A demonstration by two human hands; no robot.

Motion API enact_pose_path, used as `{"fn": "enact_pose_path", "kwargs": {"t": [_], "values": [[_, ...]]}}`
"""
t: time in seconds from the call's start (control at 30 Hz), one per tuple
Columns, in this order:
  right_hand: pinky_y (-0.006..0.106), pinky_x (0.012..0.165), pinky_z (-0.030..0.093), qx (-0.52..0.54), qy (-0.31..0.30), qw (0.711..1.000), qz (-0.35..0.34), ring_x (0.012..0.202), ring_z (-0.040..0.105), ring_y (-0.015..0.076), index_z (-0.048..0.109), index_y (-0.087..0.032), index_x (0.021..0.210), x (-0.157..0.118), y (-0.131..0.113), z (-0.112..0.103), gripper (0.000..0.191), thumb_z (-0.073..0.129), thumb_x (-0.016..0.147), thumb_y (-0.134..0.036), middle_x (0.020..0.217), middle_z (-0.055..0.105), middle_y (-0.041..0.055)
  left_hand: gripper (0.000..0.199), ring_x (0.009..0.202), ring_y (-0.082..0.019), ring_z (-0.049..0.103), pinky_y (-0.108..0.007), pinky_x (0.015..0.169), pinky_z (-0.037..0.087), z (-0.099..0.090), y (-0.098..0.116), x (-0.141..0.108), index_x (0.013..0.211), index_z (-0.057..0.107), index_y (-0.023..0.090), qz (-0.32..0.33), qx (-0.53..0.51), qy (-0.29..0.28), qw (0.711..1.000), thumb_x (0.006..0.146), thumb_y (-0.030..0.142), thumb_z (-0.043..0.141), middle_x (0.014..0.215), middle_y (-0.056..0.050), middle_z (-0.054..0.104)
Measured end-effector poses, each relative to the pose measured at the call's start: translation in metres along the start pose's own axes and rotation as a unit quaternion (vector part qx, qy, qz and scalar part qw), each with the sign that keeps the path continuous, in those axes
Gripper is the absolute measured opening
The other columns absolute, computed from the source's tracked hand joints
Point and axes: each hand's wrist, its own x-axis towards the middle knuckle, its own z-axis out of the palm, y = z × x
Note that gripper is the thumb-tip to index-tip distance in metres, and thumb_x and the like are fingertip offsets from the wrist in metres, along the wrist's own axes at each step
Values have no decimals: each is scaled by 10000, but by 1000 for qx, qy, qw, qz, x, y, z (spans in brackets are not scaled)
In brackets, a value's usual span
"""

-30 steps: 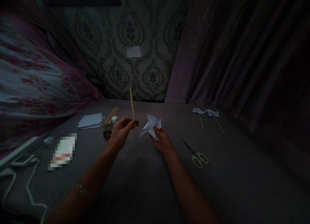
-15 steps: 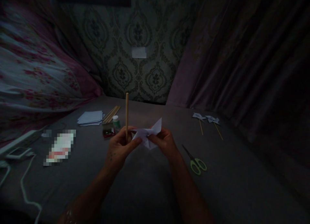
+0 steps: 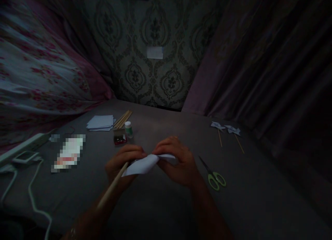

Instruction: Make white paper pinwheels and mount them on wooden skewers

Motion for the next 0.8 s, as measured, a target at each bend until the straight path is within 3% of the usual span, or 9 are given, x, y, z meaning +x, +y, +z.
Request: {"fn": "enact_pose_path", "kwargs": {"t": [0.1, 0.27, 0.8], "values": [[384, 750, 471, -40, -28, 997, -59, 778, 628, 179, 646, -235, 998, 4, -10, -3, 204, 659, 803, -174, 853, 674, 38, 102, 667, -117, 639, -214, 586, 526, -7, 0, -4, 904, 708, 190, 37, 12, -9, 999, 822, 218, 656, 809, -38, 679], [386, 773, 445, -90, -75, 990, -85, 803, 636, 179, 635, -217, 1012, 6, -22, -6, 189, 634, 826, -185, 878, 680, 45, 145, 665, -120, 654, -212, 601, 538, -14, 4, -6, 904, 708, 178, 69, 46, -31, 996, 880, 234, 577, 819, -56, 697], [381, 793, 437, -153, -60, 981, -98, 783, 640, 170, 651, -216, 976, 3, -23, -6, 163, 634, 823, -162, 880, 701, 25, 157, 642, -89, 648, -213, 620, 507, -16, 4, -8, 901, 687, 182, 105, 129, -35, 986, 900, 259, 551, 820, -18, 716]]}}
